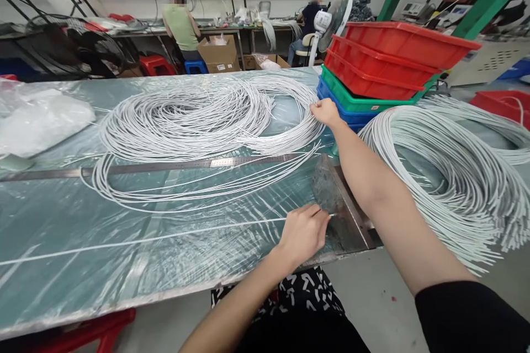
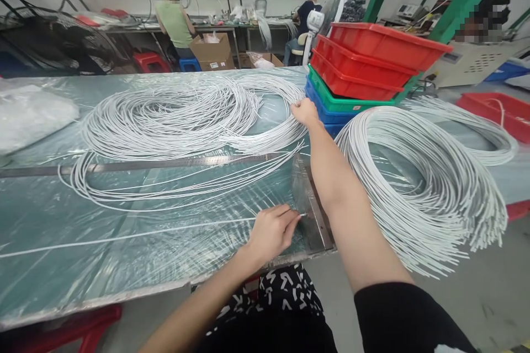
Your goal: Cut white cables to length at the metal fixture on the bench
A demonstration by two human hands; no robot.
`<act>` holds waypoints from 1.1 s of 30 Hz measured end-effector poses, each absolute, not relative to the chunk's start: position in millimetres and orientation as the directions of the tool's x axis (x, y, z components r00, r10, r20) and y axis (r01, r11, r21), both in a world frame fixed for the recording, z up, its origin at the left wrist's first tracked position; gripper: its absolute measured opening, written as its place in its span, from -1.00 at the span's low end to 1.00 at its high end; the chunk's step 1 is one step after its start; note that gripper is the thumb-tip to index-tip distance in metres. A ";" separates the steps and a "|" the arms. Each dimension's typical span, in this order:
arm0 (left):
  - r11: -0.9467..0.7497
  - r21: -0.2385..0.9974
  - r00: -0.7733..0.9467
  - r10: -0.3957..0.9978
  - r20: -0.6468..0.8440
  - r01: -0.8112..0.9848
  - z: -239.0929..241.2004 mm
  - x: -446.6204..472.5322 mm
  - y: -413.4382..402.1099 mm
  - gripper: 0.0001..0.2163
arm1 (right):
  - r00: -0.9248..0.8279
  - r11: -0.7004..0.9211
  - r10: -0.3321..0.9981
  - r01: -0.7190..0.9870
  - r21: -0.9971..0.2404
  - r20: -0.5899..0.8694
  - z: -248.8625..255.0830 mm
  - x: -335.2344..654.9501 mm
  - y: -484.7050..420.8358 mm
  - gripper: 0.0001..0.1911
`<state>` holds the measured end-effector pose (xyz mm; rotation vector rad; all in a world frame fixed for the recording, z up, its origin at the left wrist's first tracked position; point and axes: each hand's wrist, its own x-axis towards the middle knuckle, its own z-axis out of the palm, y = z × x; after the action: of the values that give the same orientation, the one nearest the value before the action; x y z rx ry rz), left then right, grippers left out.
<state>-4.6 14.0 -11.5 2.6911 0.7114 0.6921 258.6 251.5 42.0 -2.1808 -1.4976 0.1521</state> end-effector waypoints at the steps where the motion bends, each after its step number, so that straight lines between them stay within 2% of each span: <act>1: -0.844 0.370 0.763 0.519 0.384 0.388 -12.3 -3.9 13.4 -0.74 | 0.391 -0.279 0.902 0.851 -0.444 0.182 41.3 259.5 252.7 -0.69; 22: -0.869 0.278 0.776 0.491 0.396 0.409 -11.4 3.9 12.7 -0.83 | 0.400 -0.273 0.896 0.840 -0.469 0.195 41.1 255.3 255.3 -0.70; 33: -0.864 0.304 0.776 0.498 0.387 0.402 -12.7 4.9 12.2 -0.82 | 0.383 -0.265 0.903 0.853 -0.449 0.196 40.6 254.5 256.6 -0.72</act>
<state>4.9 12.2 -12.7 2.7646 0.7088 0.6882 254.5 256.6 40.6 -2.1633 -1.5070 0.1350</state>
